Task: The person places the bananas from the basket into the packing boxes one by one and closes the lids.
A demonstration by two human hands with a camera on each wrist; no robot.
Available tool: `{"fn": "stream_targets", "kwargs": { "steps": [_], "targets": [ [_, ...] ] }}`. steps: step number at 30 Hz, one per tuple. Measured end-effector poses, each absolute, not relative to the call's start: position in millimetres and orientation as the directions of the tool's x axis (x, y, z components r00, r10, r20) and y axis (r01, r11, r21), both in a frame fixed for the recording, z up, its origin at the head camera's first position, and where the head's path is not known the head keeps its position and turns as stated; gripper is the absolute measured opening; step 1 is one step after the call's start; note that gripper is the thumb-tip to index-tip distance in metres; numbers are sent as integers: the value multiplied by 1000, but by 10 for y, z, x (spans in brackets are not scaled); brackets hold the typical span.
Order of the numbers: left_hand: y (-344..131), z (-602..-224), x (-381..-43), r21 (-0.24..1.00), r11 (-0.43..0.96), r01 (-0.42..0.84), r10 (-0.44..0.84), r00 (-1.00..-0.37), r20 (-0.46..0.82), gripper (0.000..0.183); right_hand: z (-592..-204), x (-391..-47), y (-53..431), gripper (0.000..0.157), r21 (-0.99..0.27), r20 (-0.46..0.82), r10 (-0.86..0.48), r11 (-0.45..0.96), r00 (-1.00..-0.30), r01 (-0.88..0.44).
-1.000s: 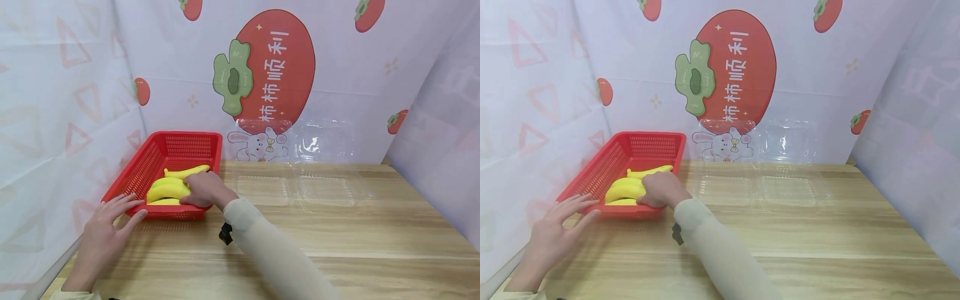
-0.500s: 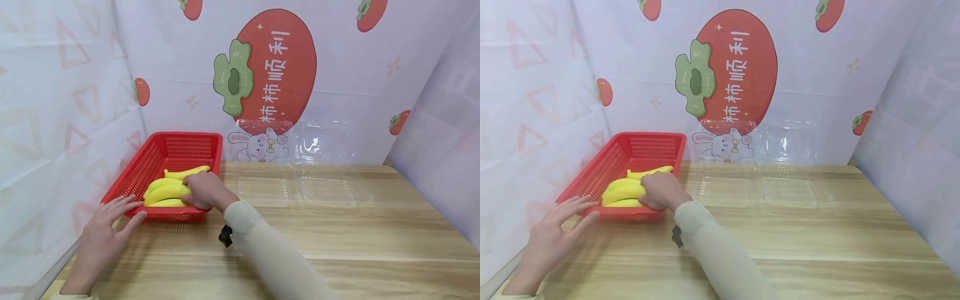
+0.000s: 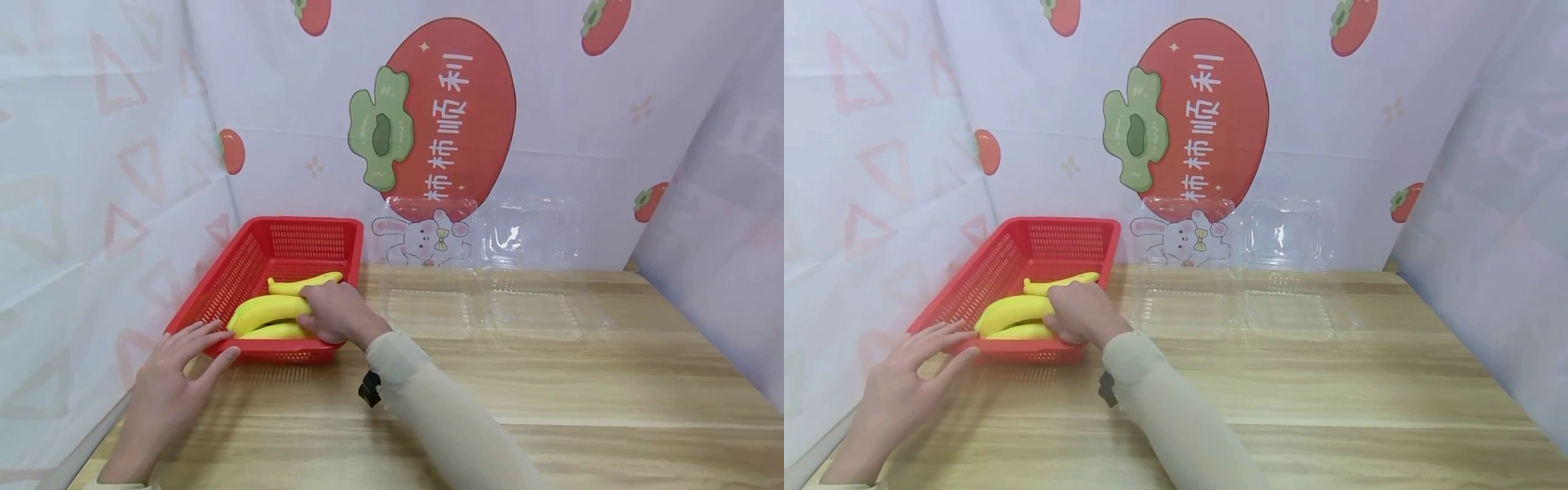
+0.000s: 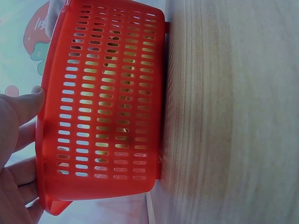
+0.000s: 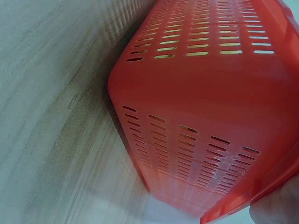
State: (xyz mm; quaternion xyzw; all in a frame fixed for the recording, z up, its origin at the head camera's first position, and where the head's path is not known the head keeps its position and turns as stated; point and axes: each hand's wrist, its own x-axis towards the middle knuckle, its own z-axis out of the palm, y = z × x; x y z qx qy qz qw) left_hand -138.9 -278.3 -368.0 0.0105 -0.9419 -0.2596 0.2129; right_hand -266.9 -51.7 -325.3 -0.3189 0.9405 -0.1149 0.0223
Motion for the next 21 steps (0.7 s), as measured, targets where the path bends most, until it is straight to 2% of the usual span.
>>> {"fn": "stream_targets", "kwargs": {
  "steps": [3, 6, 14, 21],
  "targets": [
    [-2784, -3692, -1388, 486, 868, 98, -124, -907, 403, 52, -3276, -2656, -509, 40, -267, 51, -587, 771, -808, -577],
    [-2781, -3697, -1389, 478, 873, 99, -120, -906, 406, 52, -3292, -2651, -500, 47, -306, 73, -565, 772, -822, -557],
    [-2783, -3685, -1392, 475, 874, 97, -122, -904, 410, 53, -3285, -2647, -489, 45, -369, 96, -538, 762, -837, -532],
    [-2785, -3698, -1397, 481, 873, 88, -128, -908, 398, 55, -3339, -2640, -438, 41, -476, 209, -511, 692, -834, -543]
  ]
}}
